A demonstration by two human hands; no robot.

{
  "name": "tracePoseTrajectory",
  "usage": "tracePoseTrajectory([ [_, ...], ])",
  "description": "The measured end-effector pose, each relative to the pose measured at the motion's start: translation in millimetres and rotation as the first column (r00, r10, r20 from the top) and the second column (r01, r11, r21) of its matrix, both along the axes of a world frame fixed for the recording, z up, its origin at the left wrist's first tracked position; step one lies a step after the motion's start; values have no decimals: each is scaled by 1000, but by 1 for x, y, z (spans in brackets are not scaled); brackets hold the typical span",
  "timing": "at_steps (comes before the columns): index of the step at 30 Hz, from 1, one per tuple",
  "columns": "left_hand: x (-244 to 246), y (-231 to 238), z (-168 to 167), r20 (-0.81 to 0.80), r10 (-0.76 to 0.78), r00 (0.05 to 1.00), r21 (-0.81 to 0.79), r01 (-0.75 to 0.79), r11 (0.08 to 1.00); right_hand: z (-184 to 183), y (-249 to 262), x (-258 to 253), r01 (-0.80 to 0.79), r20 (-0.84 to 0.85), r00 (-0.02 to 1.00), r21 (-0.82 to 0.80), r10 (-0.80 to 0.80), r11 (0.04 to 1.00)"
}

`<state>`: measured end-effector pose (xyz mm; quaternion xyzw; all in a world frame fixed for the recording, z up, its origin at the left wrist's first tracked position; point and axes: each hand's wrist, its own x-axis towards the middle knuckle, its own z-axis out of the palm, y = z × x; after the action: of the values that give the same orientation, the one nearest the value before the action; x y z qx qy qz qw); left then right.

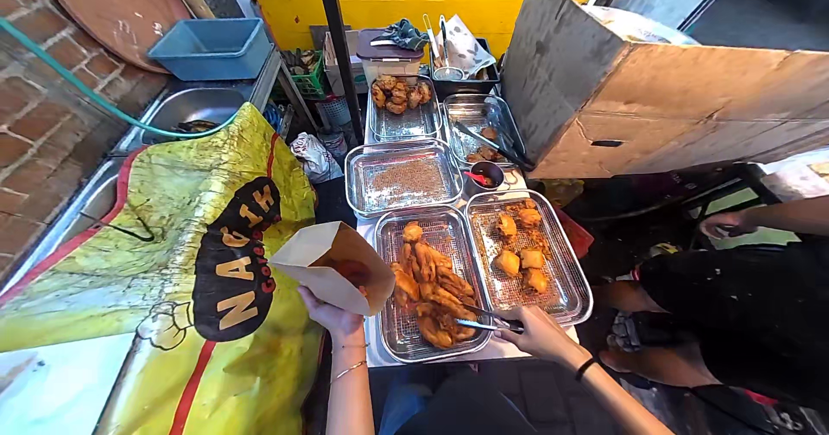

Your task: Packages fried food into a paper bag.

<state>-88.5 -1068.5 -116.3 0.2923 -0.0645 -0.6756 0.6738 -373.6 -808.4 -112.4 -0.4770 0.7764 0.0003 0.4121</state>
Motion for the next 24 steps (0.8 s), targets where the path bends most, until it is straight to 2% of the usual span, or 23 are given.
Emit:
tracePoseTrajectory([
  [4, 0, 0, 4, 17, 33, 999, 17, -33, 999, -29, 13, 5, 54, 116, 993, -162, -35, 985],
  [7, 0, 2, 3, 13, 44, 999, 17, -44, 999, -37, 16, 18, 124, 177, 981, -255, -79, 959],
  [9, 2, 2, -2, -20, 22, 1000, -5, -22, 1000, -38, 19, 16, 257, 340, 927, -264, -160, 930],
  [12, 3, 3, -11, -85, -27, 996, -26, 25, 999, -42, 29, 5, 452, 563, 787, -248, -252, 857],
  [16, 1, 6, -16, -89, -36, 995, 10, 37, 999, -4, 35, -15, 600, 743, 595, -154, -308, 785],
  [21, -9, 7, -17, -104, 5, 995, 82, 4, 997, 71, 25, -31, 573, 841, 530, -264, -105, 775],
  [24, -19, 10, -8, -84, 6, 996, 120, 4, 993, 111, 8, -22, 523, 835, 550, -351, 6, 777],
])
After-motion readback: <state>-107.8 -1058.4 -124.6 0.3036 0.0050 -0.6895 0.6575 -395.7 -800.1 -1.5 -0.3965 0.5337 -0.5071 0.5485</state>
